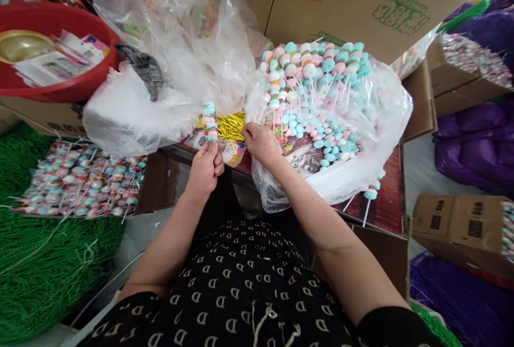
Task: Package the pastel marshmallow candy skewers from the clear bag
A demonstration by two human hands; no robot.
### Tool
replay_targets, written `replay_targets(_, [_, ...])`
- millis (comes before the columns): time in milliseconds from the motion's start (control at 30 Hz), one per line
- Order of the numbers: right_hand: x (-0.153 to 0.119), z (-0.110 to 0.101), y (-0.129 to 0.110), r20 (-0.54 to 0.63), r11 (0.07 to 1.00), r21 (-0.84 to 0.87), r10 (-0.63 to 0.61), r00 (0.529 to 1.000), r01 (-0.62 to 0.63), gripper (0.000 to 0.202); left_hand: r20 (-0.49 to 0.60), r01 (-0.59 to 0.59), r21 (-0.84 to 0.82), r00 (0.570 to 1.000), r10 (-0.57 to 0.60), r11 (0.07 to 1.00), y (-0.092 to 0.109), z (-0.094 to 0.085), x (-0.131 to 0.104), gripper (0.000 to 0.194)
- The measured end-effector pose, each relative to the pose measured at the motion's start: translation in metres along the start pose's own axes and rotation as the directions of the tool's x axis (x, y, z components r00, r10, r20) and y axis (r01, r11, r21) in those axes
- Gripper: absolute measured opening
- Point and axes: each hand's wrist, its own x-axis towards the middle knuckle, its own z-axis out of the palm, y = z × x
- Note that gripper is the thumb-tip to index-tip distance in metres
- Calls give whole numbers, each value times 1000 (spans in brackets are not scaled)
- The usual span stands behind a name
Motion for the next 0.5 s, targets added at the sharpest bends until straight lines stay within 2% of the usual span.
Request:
replay_targets(133, [-12, 3, 7, -135, 956, 293, 69, 988, -26, 15, 29, -15, 44, 999, 14, 999, -3, 7, -3, 33])
replay_targets(200, [-27, 0, 5, -196, 898, 440, 89, 977, 7, 12, 49, -20, 74, 999, 17, 997, -4, 12, -5, 32])
replay_targets(267, [-45, -6, 1, -229, 849, 523, 55, 972, 75, 11, 92, -34, 101, 995, 25, 994, -6, 19, -8, 30])
replay_targets(367, [-69, -12, -5, -237, 851, 508, -7, 971, 130, 11, 177, -52, 140, 984, 27, 989, -12, 30, -15, 28])
replay_targets(500, [-84, -15, -5, -243, 919, 386, 18, 970, 80, 10, 242, -52, 203, 970, 1, 978, -27, 40, -22, 28])
